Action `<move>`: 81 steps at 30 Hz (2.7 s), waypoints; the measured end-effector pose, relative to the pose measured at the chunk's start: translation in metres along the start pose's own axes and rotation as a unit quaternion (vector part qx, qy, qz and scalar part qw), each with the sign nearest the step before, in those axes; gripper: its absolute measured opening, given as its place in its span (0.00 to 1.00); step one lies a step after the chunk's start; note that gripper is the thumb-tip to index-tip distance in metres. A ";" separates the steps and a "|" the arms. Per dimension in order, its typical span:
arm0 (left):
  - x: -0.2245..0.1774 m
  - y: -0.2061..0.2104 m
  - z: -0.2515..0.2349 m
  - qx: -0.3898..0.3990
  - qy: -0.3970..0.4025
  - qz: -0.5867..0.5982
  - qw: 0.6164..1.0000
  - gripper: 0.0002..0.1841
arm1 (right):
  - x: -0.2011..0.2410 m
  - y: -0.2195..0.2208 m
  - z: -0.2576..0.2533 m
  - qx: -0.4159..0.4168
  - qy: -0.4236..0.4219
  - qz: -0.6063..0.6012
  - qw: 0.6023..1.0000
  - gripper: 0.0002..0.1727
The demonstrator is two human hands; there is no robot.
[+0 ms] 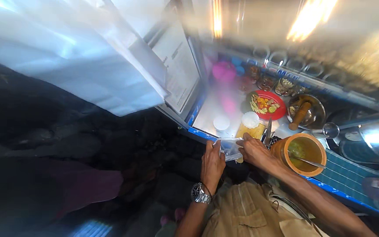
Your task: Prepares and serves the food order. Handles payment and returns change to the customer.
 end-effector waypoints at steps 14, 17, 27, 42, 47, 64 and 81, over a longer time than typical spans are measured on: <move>0.006 0.012 0.000 -0.034 -0.055 0.039 0.997 0.19 | 0.027 0.033 -0.044 0.096 -0.031 0.109 0.989 0.18; 0.007 0.013 -0.002 -0.009 -0.060 0.036 0.998 0.15 | 0.025 0.037 -0.054 0.096 -0.041 0.125 0.987 0.12; 0.065 0.023 -0.018 -0.017 -0.123 0.053 0.991 0.19 | 0.041 0.006 -0.075 -0.081 -0.186 -0.053 0.978 0.13; 0.122 0.000 -0.010 -0.156 -0.208 0.092 0.961 0.22 | 0.016 0.063 -0.195 -0.206 -0.195 0.125 0.951 0.24; 0.128 -0.008 -0.009 -0.203 -0.218 0.117 0.947 0.25 | 0.013 0.048 -0.195 -0.107 -0.112 0.073 0.985 0.35; 0.093 0.023 -0.062 -0.176 -0.193 0.179 0.949 0.27 | 0.017 -0.062 -0.113 -0.037 0.000 0.074 0.997 0.44; 0.088 0.094 -0.104 -0.182 -0.156 0.251 0.938 0.32 | 0.050 0.003 -0.173 -0.030 0.013 0.044 0.998 0.44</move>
Point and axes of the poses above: each hand's wrist, its own z-axis away from the middle knuckle, its own y-axis out of the palm, x = y × z, the point moved 5 cm from there along -z, towards the middle knuckle, and after that the axes turned 6 degrees about y, right-handed, at the moved point
